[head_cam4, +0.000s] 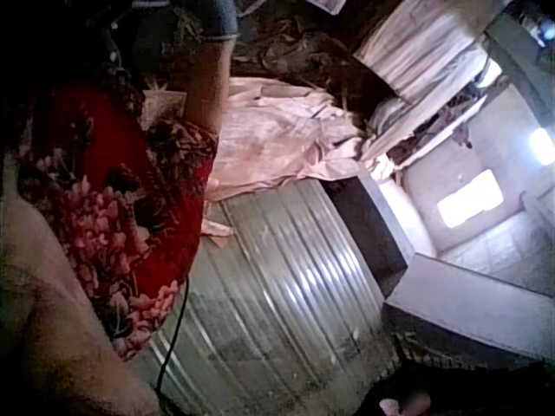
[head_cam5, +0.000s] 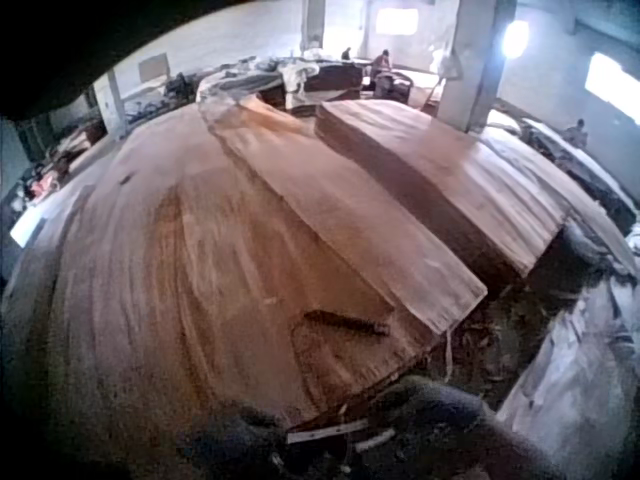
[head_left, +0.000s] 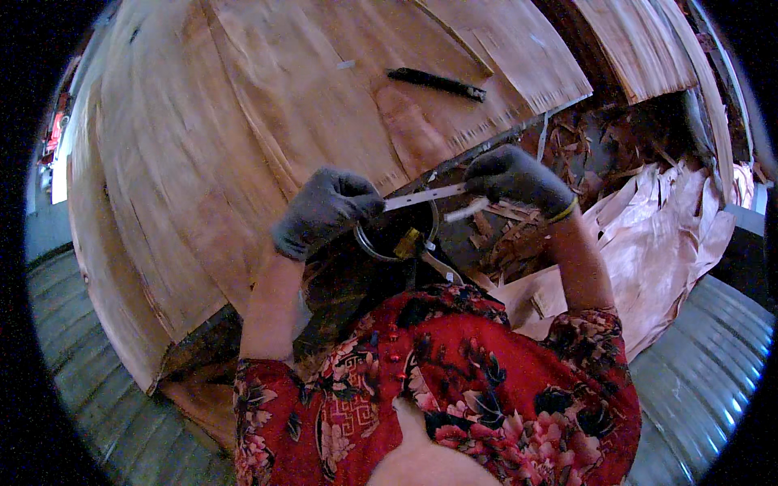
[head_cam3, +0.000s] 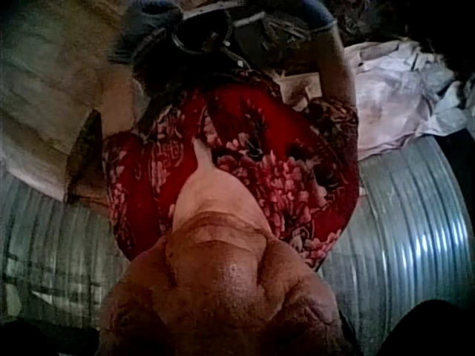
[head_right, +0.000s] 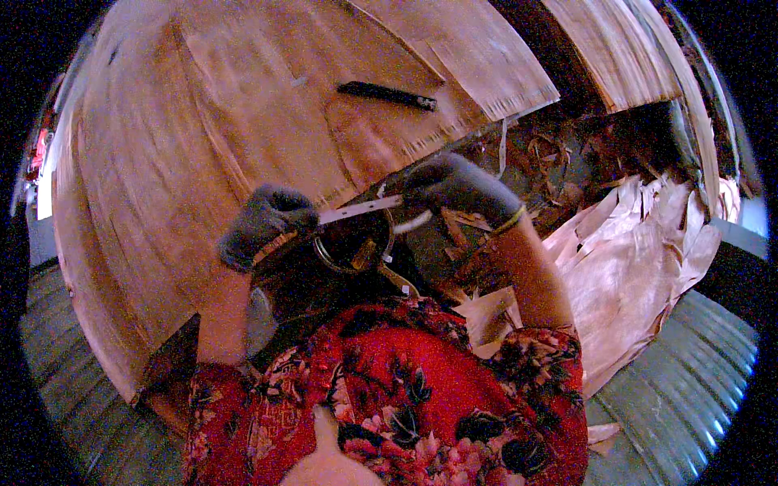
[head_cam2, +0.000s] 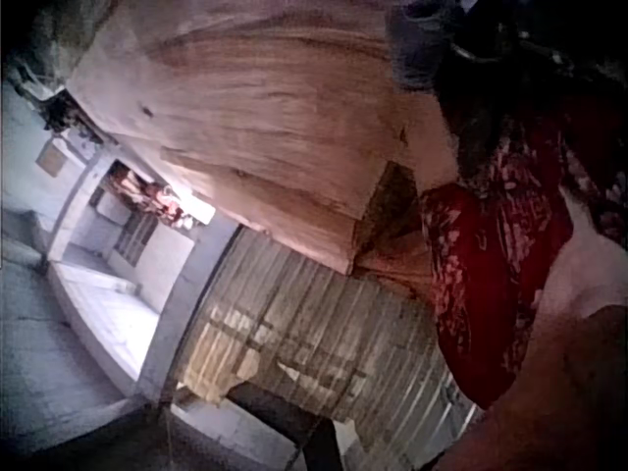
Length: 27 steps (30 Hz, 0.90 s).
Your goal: The person repairs a large wooden panel by applying strips of paper to its surface. They use a brush to apply a liquid adhesive from a bucket, then press the paper strips onto the wood. The person also uses a utility knife to trim excess paper and a scraper tool to smooth the surface.
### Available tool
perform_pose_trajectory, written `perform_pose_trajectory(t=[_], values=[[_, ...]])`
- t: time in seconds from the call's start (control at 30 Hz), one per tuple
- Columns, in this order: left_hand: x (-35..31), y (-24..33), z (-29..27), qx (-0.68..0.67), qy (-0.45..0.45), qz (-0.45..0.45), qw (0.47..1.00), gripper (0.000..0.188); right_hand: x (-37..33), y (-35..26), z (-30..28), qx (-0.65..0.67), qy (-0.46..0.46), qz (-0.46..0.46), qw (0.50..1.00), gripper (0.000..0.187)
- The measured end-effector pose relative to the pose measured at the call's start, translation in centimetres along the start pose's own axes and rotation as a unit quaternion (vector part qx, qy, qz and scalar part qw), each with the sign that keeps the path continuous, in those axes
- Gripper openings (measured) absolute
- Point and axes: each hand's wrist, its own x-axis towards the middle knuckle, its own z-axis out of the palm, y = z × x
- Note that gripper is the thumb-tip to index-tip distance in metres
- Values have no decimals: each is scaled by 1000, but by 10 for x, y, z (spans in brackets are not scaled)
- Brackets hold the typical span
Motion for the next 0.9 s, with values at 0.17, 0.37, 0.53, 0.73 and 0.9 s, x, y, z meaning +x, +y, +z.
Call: perform_pose_trajectory(t=[0.17, 0.37, 0.53, 0.73, 0.9], values=[[35, -20, 6, 251, 113, 32, 961, 25, 28, 4, -41, -250, 95, 36, 963, 17], [78, -24, 22, 423, 156, -14, 893, 29, 70, 21, -50, -490, 160, 22, 857, 27], [86, -33, 21, 458, 136, -44, 878, 29, 82, 25, -45, -526, 158, 61, 833, 24], [79, -10, 15, 543, 83, -125, 826, 26, 83, 25, -52, -522, 149, 73, 837, 24], [106, 1, 38, 512, 347, 94, 780, 67, 83, 20, -47, -520, 158, 67, 836, 23]])
